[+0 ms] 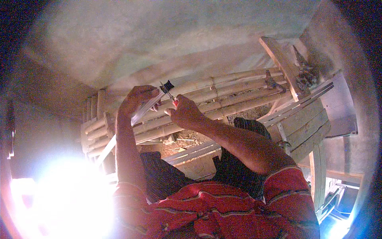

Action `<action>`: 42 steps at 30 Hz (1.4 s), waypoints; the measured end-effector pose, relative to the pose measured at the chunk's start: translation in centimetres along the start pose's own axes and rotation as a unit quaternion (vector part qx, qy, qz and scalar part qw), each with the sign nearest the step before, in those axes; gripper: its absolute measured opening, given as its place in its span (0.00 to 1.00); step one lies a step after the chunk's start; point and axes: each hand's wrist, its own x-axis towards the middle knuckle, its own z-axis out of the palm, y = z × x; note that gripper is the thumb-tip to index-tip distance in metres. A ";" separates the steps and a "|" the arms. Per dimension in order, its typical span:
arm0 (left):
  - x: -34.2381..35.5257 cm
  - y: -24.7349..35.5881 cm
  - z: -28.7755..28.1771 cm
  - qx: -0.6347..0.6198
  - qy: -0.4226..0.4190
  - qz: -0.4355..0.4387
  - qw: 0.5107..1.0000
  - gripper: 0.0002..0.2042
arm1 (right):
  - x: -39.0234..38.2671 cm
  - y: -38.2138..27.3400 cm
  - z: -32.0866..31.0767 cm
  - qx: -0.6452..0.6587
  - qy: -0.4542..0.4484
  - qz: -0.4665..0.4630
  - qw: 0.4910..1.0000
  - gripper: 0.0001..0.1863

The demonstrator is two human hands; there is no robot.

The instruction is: The person uses shears to cut a long metal track, turning the track over to cut from different sides until the piece is separated.

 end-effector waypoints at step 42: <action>0.9 -2.9 0.0 0.376 0.046 0.136 0.916 0.38 | -1.9 -0.3 -5.2 0.197 0.048 0.031 0.979 0.16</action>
